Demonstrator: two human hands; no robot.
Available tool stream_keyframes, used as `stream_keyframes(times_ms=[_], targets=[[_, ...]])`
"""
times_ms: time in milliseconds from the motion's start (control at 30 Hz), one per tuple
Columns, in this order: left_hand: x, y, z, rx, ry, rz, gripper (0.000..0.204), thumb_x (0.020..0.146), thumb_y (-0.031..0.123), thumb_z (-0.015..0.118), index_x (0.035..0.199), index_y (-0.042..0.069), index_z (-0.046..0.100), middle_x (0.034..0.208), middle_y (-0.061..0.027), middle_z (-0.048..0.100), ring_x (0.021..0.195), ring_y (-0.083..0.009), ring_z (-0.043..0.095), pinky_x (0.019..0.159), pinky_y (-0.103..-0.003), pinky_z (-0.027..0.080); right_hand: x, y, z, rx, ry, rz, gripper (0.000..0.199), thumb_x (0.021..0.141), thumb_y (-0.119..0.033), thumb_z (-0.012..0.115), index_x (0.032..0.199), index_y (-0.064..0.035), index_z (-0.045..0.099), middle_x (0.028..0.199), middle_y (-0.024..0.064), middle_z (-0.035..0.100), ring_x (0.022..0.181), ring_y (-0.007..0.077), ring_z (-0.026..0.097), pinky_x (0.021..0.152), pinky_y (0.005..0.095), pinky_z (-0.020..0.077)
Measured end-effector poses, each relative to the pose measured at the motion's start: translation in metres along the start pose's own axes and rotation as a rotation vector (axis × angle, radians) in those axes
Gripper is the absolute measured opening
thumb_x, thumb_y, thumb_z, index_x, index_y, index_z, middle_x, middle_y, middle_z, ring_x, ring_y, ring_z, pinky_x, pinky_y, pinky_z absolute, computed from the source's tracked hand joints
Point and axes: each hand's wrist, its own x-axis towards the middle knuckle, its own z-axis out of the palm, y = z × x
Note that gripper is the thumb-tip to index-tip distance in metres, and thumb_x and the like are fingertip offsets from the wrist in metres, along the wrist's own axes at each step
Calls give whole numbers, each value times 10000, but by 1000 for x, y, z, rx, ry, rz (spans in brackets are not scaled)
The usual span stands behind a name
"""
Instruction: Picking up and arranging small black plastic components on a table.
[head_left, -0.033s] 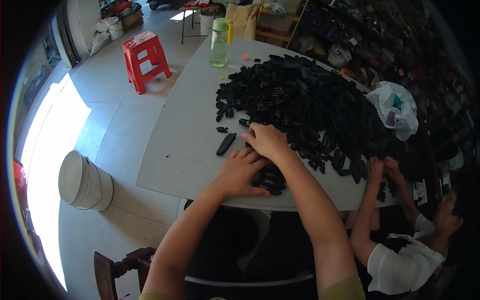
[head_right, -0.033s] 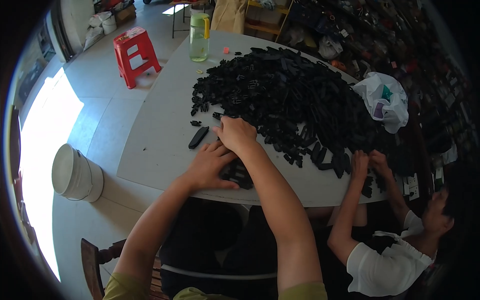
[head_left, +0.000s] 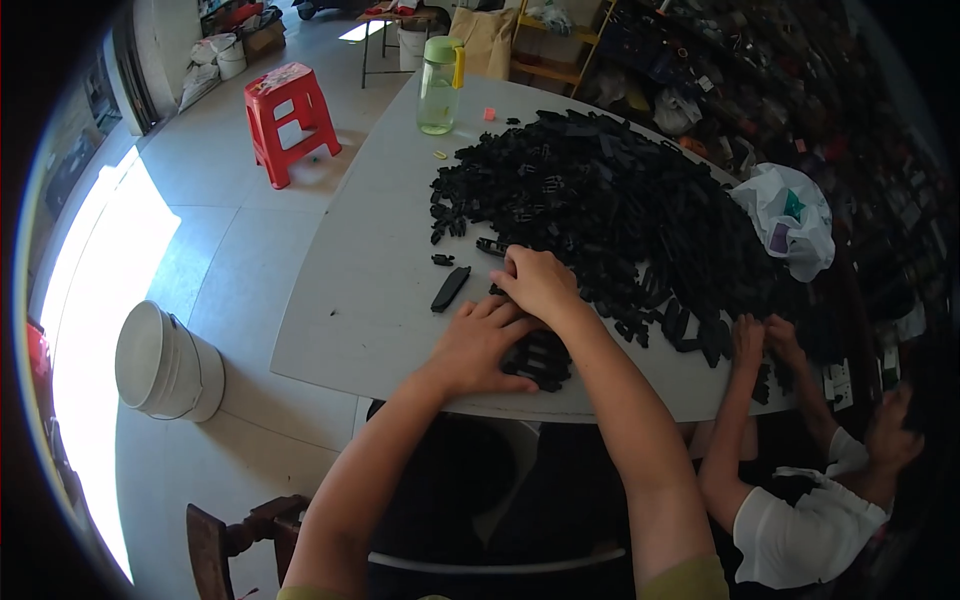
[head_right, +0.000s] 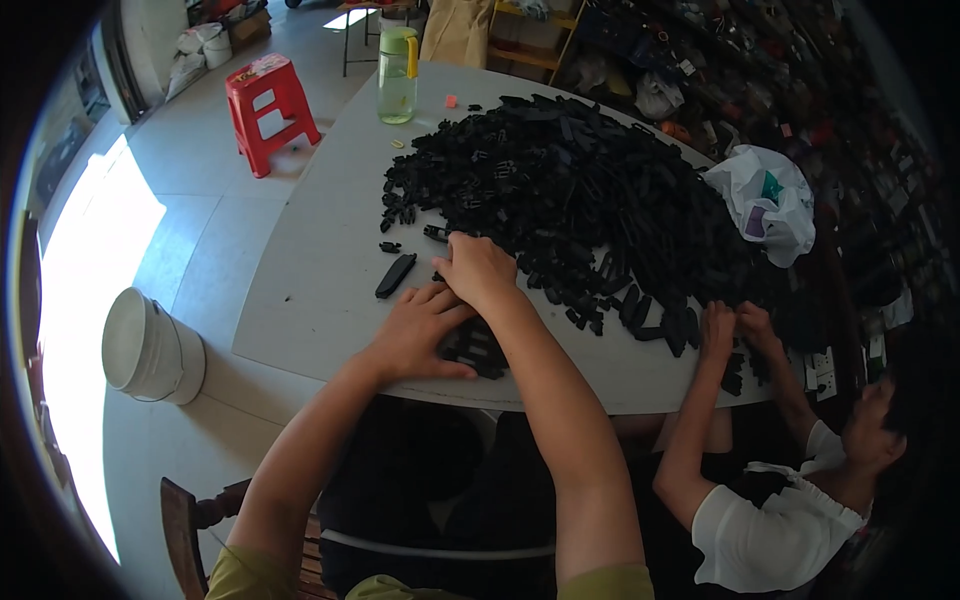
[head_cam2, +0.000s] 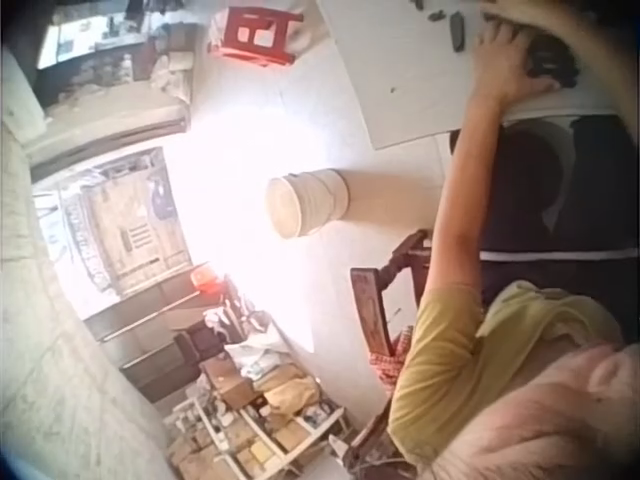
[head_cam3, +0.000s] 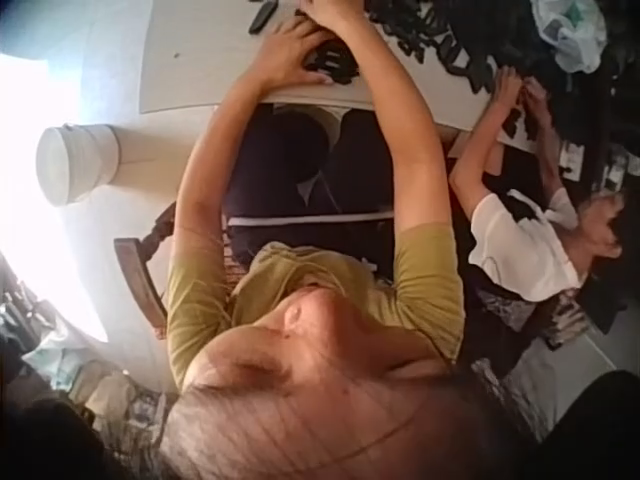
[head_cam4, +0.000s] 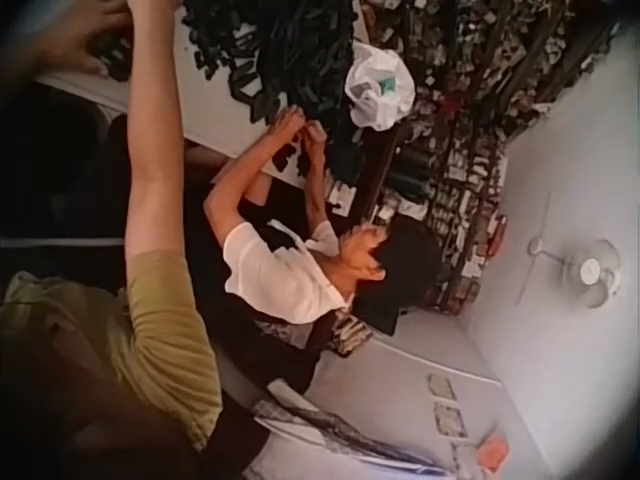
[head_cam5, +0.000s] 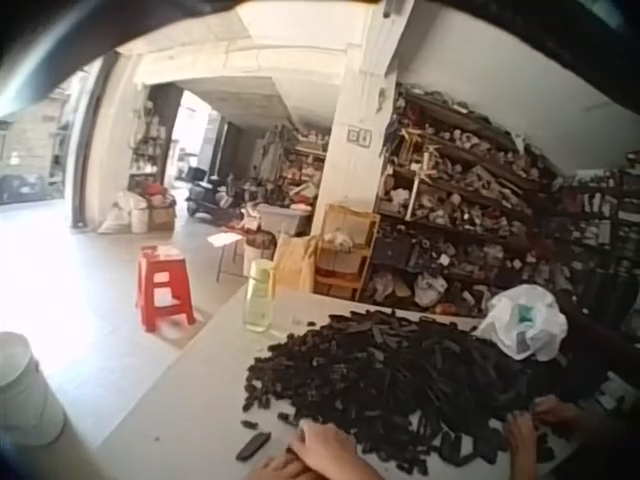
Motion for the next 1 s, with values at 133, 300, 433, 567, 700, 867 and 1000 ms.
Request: stream_keyframes(times_ms=[133, 300, 433, 567, 700, 867, 1000], targets=[[1, 1, 1, 9, 23, 39, 758, 656, 534, 775, 1294, 183, 562, 1322, -51, 519, 1281, -274, 411, 1019, -410, 330, -4, 49, 2, 240, 23, 67, 164, 823, -211, 686, 850, -62, 625, 787, 109, 685, 762, 274, 672, 691, 378, 516], [-3, -4, 2, -2, 26, 33, 748, 654, 537, 772, 1285, 193, 562, 1314, -39, 531, 1256, -292, 425, 1015, -432, 332, -15, 58, 6, 322, 115, 109, 331, 819, -338, 725, 881, -43, 587, 782, 128, 677, 755, 272, 670, 687, 392, 513], [1, 2, -4, 24, -32, 33, 745, 676, 531, 764, 1299, 181, 553, 1331, -23, 527, 1277, -278, 420, 1013, -413, 333, -21, 30, 6, 81, 180, 180, 503, 763, -507, 740, 888, -67, 530, 763, 92, 649, 732, 253, 656, 666, 410, 519], [5, 5, -4, 42, -40, 39, 753, 679, 528, 765, 1310, 180, 543, 1345, -6, 527, 1275, -275, 419, 1009, -409, 336, -15, 30, 9, 9, 158, 229, 346, 765, -300, 705, 945, -70, 518, 820, 98, 655, 756, 266, 653, 666, 383, 496], [-1, 2, -7, 46, -49, 23, 764, 679, 513, 772, 1328, 192, 528, 1334, -12, 530, 1273, -277, 419, 1006, -403, 339, -28, 42, -13, 155, 93, 136, 319, 748, -184, 714, 972, -82, 510, 861, 93, 619, 783, 233, 617, 712, 371, 492], [1, 4, -6, 19, -25, 37, 793, 675, 499, 775, 1358, 208, 496, 1350, -35, 496, 1269, -281, 421, 1009, -405, 338, -61, 66, -15, 139, 70, -91, 279, 803, -43, 680, 1046, -47, 543, 1054, 111, 635, 980, 288, 638, 807, 386, 517], [-1, 4, -5, 35, 41, 61, 856, 681, 493, 768, 1419, 219, 431, 1416, -47, 441, 1290, -278, 410, 1006, -403, 336, -73, 76, -8, 239, 38, -175, 226, 838, -51, 660, 1061, -43, 622, 1042, 93, 631, 930, 255, 644, 793, 354, 521]])
